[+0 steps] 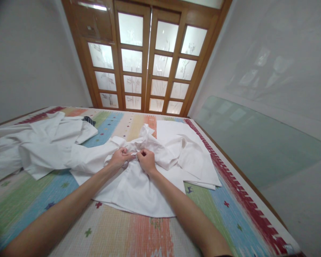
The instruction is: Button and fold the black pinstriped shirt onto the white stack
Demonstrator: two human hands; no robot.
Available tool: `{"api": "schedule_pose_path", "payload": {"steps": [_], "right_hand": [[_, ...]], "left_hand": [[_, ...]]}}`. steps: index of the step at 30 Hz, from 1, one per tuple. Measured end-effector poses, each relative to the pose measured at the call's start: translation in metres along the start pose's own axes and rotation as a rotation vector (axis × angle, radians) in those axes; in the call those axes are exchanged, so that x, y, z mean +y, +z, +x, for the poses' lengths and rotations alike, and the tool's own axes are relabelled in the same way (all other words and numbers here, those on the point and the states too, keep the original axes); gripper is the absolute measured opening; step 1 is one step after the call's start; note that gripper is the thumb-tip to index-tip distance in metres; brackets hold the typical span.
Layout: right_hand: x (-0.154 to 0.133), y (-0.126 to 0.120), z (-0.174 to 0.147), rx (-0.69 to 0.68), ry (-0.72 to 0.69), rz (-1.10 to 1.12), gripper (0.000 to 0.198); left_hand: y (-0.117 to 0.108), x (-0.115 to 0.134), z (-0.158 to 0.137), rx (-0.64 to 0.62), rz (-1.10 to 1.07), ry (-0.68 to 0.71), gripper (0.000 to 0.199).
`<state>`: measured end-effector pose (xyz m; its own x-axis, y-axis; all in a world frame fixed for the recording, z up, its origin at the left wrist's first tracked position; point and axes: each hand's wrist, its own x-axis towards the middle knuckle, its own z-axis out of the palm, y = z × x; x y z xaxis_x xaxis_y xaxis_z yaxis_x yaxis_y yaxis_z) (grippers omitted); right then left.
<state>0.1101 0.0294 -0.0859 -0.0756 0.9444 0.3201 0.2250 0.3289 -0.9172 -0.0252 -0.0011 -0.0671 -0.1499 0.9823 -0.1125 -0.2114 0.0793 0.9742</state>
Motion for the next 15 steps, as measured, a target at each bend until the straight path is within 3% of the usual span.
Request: {"api": "schedule_pose_path", "payload": {"steps": [6, 15], "right_hand": [[-0.004, -0.016, 0.016, 0.136, -0.017, -0.090, 0.023], [-0.025, -0.064, 0.051, 0.313, -0.105, -0.288, 0.025]], "left_hand": [[-0.014, 0.024, 0.007, -0.077, 0.237, 0.229, 0.044], [-0.050, 0.078, 0.018, 0.119, 0.461, 0.627, 0.021]]}}
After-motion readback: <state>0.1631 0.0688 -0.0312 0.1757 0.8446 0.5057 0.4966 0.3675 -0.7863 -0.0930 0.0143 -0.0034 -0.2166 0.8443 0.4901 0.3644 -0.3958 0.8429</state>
